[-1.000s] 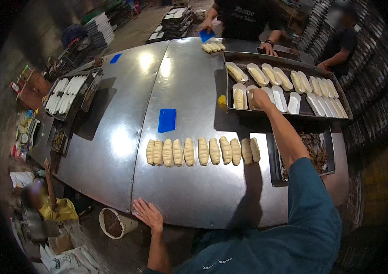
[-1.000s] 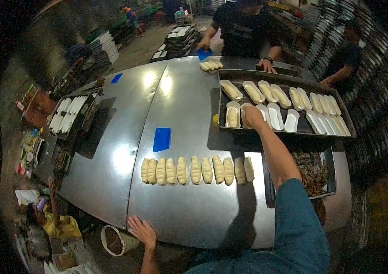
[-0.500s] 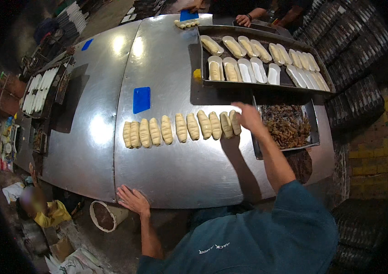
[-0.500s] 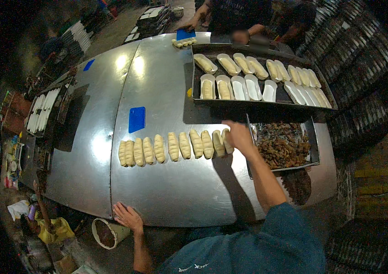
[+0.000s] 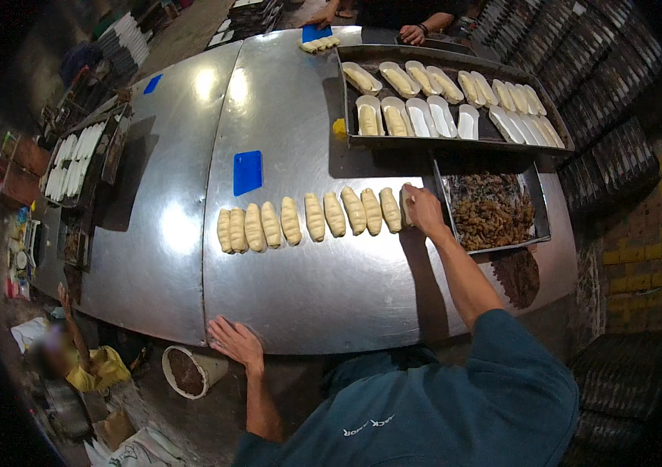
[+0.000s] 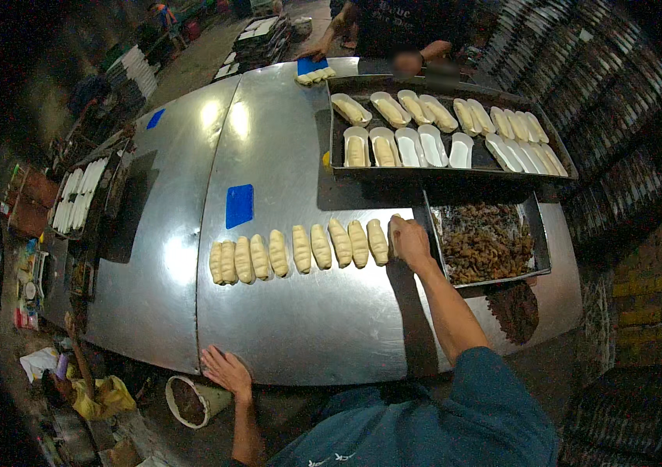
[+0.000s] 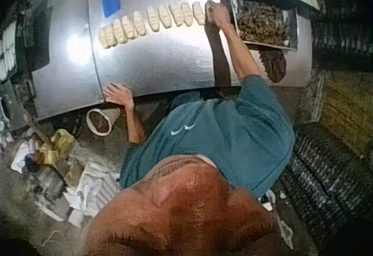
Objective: The person flattens dough pieces, adds a filling, rolls them into logs, and places them into white paper liners on a tray. The person also arranges empty liners on trays and moves filled trays aside.
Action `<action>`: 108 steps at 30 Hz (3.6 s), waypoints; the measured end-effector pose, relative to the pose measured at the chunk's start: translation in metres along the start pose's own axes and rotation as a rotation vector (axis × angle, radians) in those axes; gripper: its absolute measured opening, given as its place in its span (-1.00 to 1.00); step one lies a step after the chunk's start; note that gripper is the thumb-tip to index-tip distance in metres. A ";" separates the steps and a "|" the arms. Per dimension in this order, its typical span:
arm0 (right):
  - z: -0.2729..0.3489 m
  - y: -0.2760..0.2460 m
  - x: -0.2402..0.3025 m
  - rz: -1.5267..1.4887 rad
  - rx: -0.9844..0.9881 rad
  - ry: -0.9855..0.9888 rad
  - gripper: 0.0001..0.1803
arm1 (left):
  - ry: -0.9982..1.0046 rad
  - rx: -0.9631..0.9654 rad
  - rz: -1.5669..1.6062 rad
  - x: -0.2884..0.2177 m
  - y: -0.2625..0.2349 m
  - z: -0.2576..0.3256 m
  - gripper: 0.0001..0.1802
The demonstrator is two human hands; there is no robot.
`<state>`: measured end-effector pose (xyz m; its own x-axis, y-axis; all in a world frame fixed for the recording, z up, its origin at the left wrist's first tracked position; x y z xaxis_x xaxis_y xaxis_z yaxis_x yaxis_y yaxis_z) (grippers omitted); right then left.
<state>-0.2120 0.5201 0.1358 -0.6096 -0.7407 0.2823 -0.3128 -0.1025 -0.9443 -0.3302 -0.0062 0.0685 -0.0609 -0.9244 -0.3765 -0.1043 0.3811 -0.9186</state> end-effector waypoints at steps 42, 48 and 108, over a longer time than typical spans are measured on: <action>-0.078 -0.074 0.044 0.023 -0.055 -0.220 -0.66 | -0.025 -0.033 0.009 -0.008 -0.003 0.000 -0.40; 0.010 -0.003 0.071 0.093 0.208 0.026 -0.63 | -0.015 -0.025 0.041 -0.004 -0.004 0.001 -0.39; 0.015 0.008 0.043 -0.743 0.428 0.265 -0.56 | 0.031 -0.101 0.098 0.004 0.002 0.000 -0.41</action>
<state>-0.2299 0.4772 0.1383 -0.5228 -0.2121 0.8256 -0.4275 -0.7727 -0.4692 -0.3306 -0.0088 0.0648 -0.1065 -0.8823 -0.4584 -0.1960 0.4706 -0.8603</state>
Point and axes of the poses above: each hand's wrist, its own z-axis away from the middle knuckle, its own y-axis out of the palm, x = y × z, the point moved 2 cm from there along -z, towards the middle knuckle, and after that the axes turned 10 degrees about z, right-handed, at the moved point
